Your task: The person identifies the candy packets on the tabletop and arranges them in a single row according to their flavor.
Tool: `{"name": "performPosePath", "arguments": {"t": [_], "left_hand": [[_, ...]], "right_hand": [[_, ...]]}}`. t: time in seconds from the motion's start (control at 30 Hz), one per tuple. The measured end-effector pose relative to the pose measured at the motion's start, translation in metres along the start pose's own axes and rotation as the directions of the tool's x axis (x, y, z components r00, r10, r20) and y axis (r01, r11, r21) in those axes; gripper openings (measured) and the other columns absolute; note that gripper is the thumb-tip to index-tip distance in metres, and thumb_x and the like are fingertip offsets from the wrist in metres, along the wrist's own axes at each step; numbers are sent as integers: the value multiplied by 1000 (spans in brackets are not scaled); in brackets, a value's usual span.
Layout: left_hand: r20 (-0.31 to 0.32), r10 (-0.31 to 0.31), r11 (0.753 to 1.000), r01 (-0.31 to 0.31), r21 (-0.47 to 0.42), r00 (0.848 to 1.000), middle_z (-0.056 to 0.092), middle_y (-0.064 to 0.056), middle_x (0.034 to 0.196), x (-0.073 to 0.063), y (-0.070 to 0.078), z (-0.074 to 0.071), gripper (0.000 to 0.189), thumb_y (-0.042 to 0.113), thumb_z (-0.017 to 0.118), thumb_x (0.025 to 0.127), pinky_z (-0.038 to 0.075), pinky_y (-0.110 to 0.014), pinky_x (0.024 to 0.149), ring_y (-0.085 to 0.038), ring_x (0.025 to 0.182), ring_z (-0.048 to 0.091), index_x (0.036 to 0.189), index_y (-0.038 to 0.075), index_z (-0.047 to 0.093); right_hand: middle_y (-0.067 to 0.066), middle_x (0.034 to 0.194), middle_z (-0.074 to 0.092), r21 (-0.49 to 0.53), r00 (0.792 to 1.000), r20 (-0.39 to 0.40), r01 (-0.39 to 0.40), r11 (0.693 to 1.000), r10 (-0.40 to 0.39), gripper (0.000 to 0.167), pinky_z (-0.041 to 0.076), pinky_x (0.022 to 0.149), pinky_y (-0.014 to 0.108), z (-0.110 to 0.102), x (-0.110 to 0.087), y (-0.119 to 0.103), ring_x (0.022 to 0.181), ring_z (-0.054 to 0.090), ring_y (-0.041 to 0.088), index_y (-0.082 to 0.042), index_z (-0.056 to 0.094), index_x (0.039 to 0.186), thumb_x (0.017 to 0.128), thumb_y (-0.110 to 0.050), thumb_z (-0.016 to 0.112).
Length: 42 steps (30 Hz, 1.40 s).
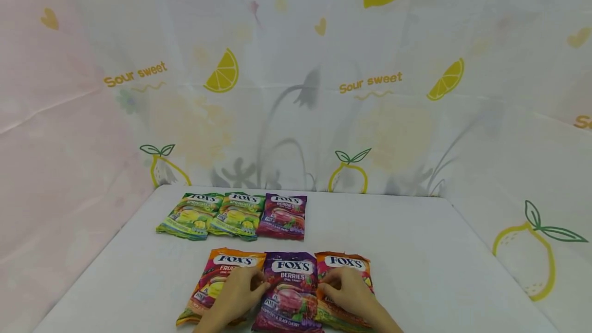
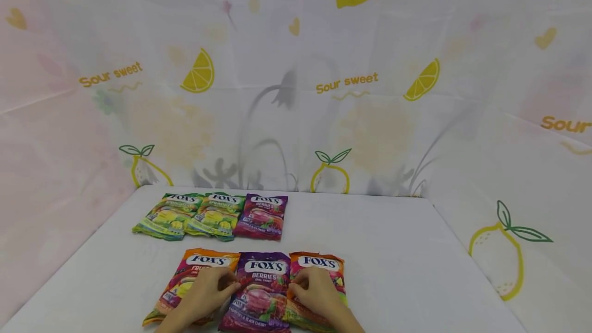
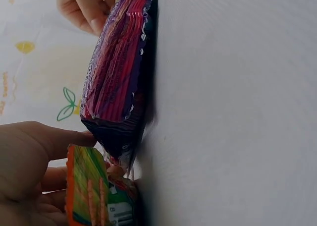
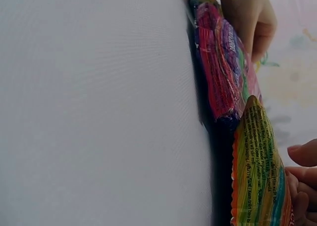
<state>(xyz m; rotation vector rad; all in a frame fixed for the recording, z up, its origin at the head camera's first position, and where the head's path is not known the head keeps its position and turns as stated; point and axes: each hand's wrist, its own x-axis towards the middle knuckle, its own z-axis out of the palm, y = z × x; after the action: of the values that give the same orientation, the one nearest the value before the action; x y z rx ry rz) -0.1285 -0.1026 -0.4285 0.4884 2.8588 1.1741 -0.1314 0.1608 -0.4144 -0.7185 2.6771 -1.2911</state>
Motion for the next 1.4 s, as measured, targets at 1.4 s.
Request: {"name": "performPosePath", "arguments": {"t": [1.4], "left_hand": [[-58, -177, 984, 176, -18, 982, 64, -3, 69, 0, 13, 2, 30, 27, 77, 78, 50, -31, 58, -12, 62, 57, 81, -3, 71]], "right_hand": [[-1, 56, 44, -596, 987, -93, -163, 786, 134, 34, 34, 47, 25, 24, 8, -26, 51, 40, 12, -7, 58, 67, 86, -32, 66]]}}
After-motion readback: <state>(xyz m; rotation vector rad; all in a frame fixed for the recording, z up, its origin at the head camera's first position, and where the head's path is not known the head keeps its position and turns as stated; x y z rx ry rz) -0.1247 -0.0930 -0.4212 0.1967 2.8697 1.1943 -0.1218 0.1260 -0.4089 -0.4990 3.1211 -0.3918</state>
